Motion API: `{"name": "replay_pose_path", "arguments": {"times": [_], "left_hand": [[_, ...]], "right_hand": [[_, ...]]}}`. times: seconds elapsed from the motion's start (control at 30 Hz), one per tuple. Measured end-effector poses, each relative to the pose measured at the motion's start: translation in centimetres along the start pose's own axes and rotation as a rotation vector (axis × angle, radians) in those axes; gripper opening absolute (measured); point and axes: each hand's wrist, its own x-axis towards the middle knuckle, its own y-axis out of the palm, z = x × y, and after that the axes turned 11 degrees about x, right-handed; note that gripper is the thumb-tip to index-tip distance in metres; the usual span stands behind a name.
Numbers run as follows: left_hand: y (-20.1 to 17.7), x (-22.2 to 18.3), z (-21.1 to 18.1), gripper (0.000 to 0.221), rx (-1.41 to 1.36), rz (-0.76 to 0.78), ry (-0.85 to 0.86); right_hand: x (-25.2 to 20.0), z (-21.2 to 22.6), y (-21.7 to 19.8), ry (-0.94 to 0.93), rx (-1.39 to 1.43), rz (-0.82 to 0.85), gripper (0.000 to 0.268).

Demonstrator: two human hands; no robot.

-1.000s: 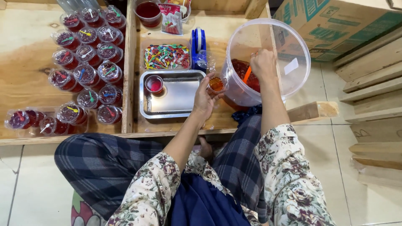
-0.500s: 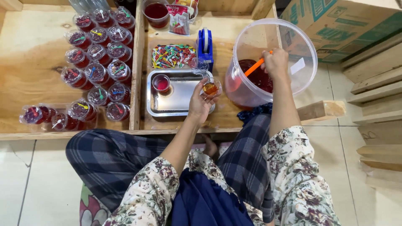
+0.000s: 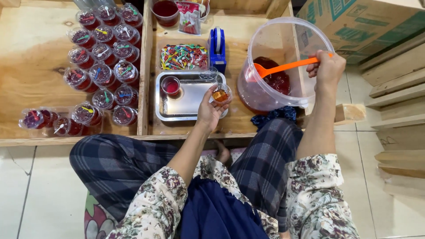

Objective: The person fills small plastic cups with a red liquid from a large transparent bucket using an orange ladle and places lids on the filled cups.

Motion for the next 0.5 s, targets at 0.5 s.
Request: {"name": "replay_pose_path", "arguments": {"times": [0.5], "left_hand": [[1.3,-2.4,-1.7,0.054,-0.021,0.064,0.048]], "right_hand": [[-6.0,12.1,-1.7,-0.079,0.193,-0.091,0.019]]}}
